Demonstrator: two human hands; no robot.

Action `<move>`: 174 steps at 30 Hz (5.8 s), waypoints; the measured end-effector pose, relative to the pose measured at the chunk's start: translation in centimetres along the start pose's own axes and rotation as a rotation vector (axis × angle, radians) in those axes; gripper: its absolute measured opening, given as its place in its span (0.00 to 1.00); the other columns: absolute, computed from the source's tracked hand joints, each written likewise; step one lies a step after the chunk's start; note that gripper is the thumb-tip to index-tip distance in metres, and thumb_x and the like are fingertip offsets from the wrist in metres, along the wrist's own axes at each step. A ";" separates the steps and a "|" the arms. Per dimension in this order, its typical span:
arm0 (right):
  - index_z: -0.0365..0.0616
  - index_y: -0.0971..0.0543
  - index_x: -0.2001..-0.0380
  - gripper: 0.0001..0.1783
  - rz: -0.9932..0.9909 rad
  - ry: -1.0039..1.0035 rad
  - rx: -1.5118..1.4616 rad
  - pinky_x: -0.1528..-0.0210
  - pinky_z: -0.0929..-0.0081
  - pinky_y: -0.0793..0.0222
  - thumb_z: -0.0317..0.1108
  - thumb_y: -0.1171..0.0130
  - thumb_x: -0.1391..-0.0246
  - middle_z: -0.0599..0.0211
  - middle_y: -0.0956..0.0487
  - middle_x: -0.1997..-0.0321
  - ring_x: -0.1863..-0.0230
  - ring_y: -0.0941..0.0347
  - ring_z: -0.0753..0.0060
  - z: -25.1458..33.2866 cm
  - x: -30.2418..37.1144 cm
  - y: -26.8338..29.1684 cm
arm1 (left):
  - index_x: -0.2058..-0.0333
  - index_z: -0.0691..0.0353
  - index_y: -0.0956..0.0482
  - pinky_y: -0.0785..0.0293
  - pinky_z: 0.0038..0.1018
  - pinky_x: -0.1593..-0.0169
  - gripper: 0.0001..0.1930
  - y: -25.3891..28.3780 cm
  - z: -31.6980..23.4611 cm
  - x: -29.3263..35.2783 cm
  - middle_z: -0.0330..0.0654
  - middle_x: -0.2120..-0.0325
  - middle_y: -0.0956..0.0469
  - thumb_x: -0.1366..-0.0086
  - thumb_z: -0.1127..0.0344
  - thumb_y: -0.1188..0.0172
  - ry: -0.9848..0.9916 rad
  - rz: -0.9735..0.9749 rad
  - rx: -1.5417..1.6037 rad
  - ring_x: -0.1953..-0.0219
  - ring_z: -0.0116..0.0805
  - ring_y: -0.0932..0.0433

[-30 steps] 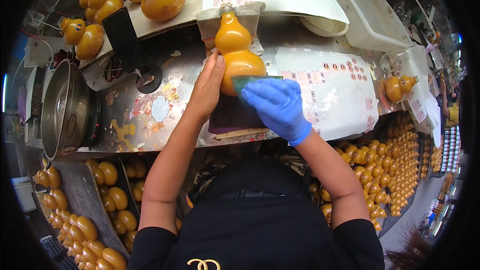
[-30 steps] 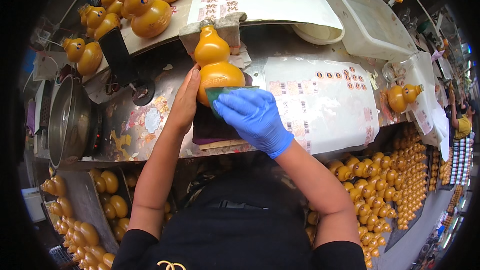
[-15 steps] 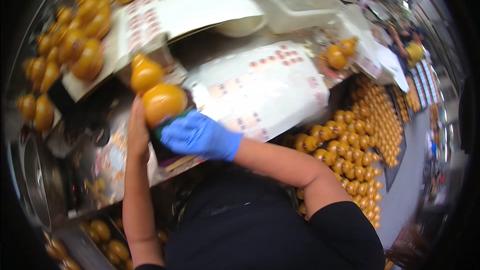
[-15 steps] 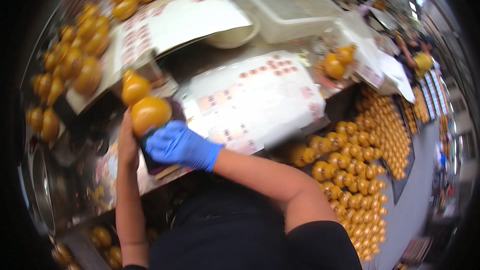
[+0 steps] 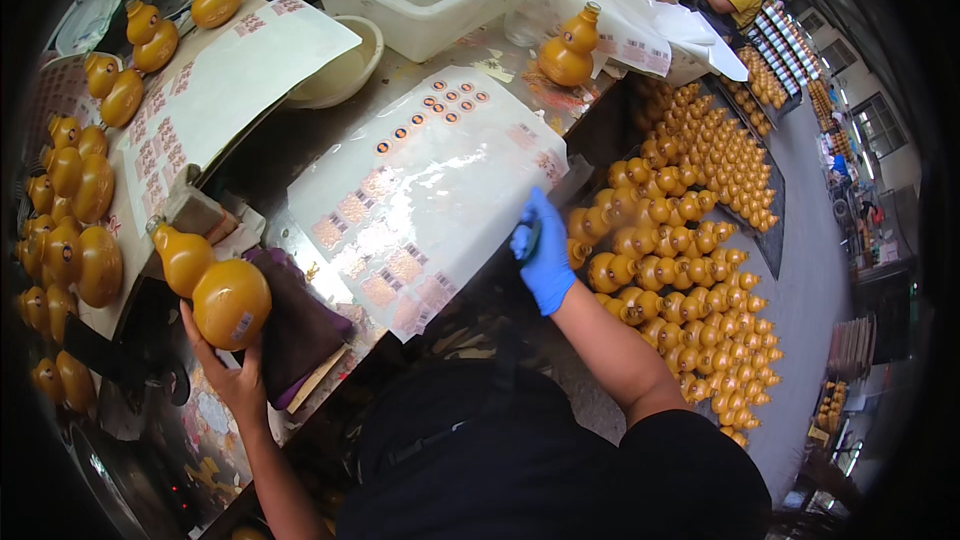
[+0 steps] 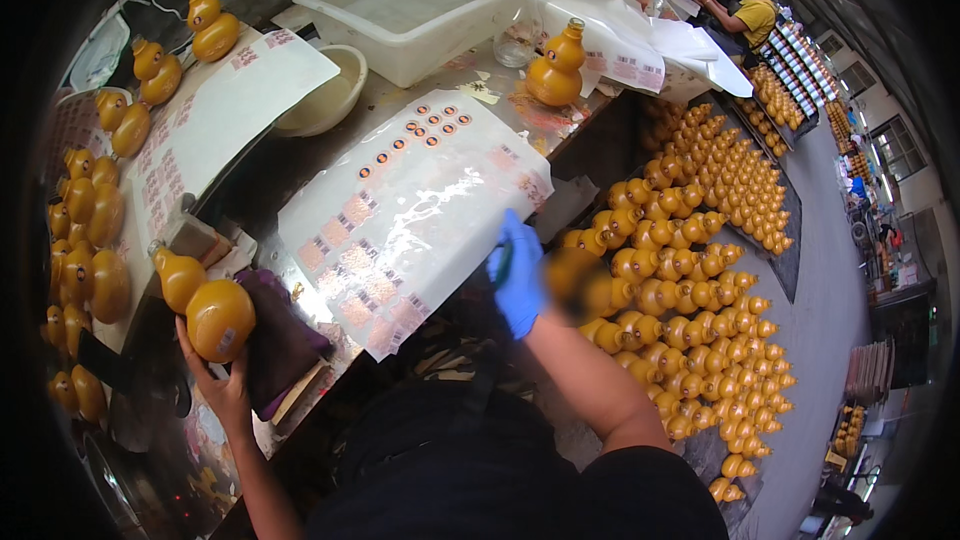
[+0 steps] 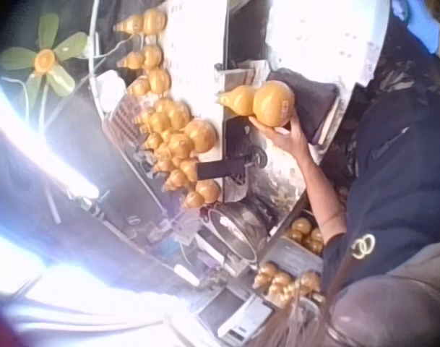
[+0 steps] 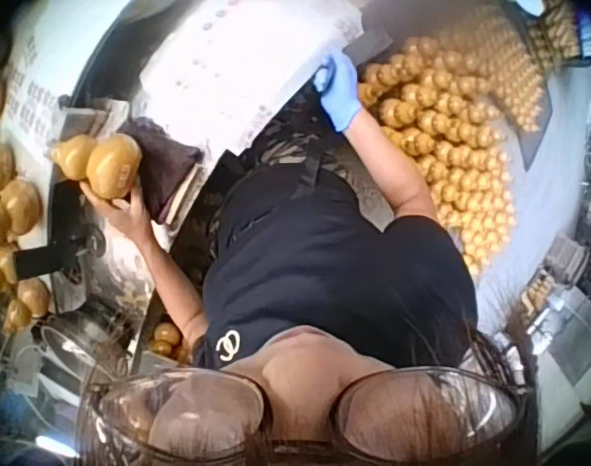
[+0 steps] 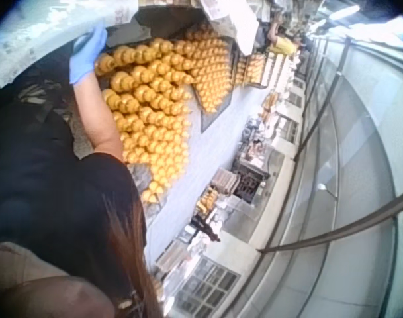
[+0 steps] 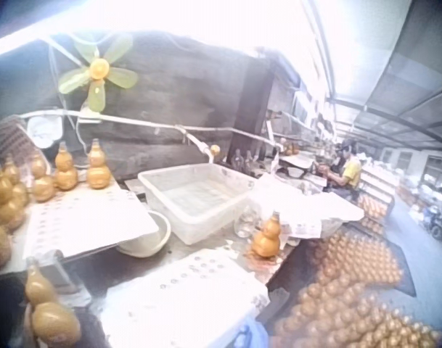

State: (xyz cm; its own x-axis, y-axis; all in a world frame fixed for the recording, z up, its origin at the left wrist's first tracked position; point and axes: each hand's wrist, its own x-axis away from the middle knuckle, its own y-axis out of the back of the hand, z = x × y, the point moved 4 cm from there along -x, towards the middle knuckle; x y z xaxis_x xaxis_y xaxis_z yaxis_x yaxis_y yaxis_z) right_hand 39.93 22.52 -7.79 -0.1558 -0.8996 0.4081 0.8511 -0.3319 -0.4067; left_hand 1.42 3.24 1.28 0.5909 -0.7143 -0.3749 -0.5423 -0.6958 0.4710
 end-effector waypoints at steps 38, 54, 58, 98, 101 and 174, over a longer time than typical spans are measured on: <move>0.36 0.19 0.60 0.09 1.693 0.077 0.922 0.53 0.77 0.27 0.23 0.40 0.46 0.65 0.18 0.59 0.58 0.23 0.77 0.9 15.5 -30.4 | 0.34 0.59 0.47 0.40 0.38 0.39 0.53 2.0 -1.4 0.1 0.49 0.45 0.35 0.59 0.67 0.25 -0.076 -0.024 -0.260 0.42 0.47 0.35; 0.39 0.21 0.58 0.22 1.211 0.509 0.858 0.66 0.83 0.32 0.44 0.33 0.50 0.72 0.26 0.75 0.72 0.32 0.84 -2.7 12.9 -33.6 | 0.33 0.67 0.54 0.46 0.32 0.34 0.42 2.3 0.1 -0.8 0.52 0.36 0.46 0.38 0.63 0.38 0.398 0.204 0.844 0.34 0.40 0.43; 0.38 0.27 0.45 0.38 1.212 0.130 1.003 0.62 0.81 0.33 0.54 0.33 0.52 0.73 0.28 0.74 0.70 0.32 0.83 -5.4 12.8 -27.3 | 0.34 0.69 0.53 0.44 0.32 0.35 0.42 2.1 1.0 -0.7 0.51 0.37 0.43 0.38 0.63 0.36 0.421 0.181 0.822 0.36 0.39 0.41; 0.46 0.31 0.39 0.40 1.227 0.013 0.859 0.58 0.82 0.35 0.53 0.33 0.52 0.75 0.30 0.70 0.65 0.34 0.82 -9.0 12.3 -25.2 | 0.34 0.71 0.50 0.45 0.29 0.35 0.39 2.0 1.1 -0.3 0.48 0.38 0.41 0.36 0.62 0.39 0.375 0.208 0.767 0.36 0.36 0.41; 0.45 0.31 0.39 0.40 1.229 0.047 0.834 0.58 0.82 0.35 0.53 0.34 0.51 0.74 0.30 0.69 0.65 0.34 0.82 -8.7 12.7 -25.4 | 0.35 0.72 0.50 0.45 0.29 0.35 0.39 2.0 1.2 -0.3 0.48 0.38 0.41 0.36 0.62 0.39 0.366 0.200 0.748 0.36 0.36 0.41; 0.39 0.29 0.54 0.18 0.680 0.862 0.514 0.57 0.74 0.29 0.24 0.38 0.49 0.61 0.25 0.59 0.59 0.26 0.71 -6.9 15.7 -19.6 | 0.35 0.68 0.48 0.51 0.29 0.34 0.37 2.0 2.5 -1.9 0.48 0.39 0.39 0.31 0.47 0.51 0.333 0.413 0.486 0.36 0.36 0.43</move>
State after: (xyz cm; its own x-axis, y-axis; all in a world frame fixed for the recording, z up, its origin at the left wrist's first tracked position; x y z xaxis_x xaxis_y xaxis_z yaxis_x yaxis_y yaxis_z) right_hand 17.33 12.94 0.99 0.2841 -0.8053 -0.5204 0.9582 0.2572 0.1251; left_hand -2.26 3.07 0.95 0.3893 -0.9194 0.0566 -0.9195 -0.3841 0.0839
